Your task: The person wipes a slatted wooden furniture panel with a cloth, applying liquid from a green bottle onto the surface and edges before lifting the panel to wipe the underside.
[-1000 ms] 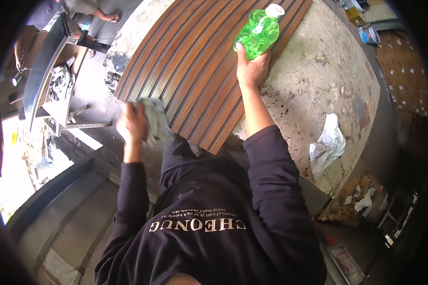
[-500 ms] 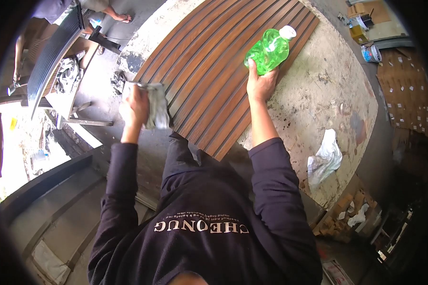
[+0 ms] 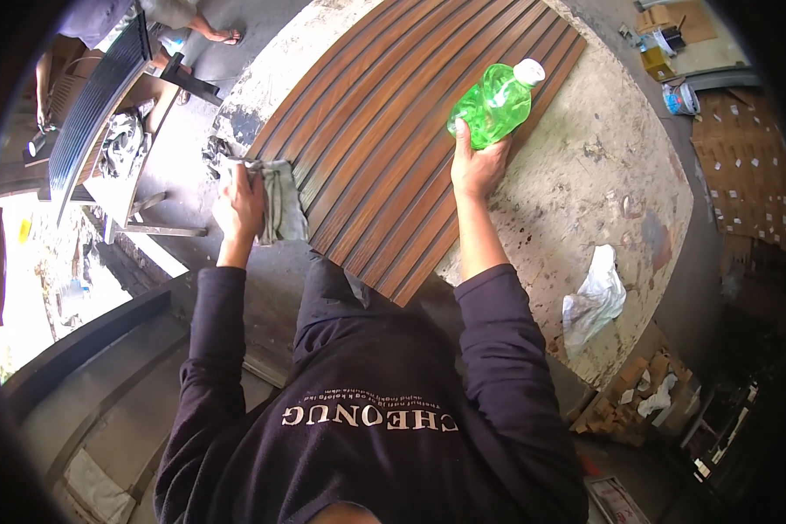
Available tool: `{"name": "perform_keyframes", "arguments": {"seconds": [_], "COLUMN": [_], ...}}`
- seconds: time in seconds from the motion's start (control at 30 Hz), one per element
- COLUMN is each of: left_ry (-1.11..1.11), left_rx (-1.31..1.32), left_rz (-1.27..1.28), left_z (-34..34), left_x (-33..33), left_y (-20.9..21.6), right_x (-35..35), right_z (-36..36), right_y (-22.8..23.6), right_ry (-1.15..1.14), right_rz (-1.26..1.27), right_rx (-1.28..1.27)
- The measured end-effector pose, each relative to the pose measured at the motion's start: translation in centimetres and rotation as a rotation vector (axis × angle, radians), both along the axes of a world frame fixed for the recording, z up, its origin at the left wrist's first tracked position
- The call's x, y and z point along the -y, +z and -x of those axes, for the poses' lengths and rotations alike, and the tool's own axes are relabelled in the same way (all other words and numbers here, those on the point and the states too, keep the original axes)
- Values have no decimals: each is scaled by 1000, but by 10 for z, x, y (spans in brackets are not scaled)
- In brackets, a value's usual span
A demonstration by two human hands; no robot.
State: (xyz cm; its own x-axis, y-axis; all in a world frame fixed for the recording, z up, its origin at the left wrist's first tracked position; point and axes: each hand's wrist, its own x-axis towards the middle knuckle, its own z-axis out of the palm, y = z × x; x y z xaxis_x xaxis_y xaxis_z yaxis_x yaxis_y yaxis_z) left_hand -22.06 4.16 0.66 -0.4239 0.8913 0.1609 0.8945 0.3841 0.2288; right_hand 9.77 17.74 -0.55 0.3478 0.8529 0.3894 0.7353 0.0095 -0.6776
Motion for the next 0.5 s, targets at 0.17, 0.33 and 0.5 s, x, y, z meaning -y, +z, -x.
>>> {"name": "perform_keyframes", "arguments": {"seconds": [0.17, 0.33, 0.5], "left_ry": [-454, -513, 82], "left_rx": [111, 101, 54], "left_rz": [-354, -259, -134], "left_z": [-108, -74, 66], "left_x": [70, 62, -3], "left_y": [-55, -28, -24], "right_x": [-3, -4, -3], "right_z": [0, -5, 6], "right_y": [-7, -5, -4], "right_ry": [-2, -7, 16], "right_rz": [52, -59, -65], "right_rx": [-46, -17, -68]}}
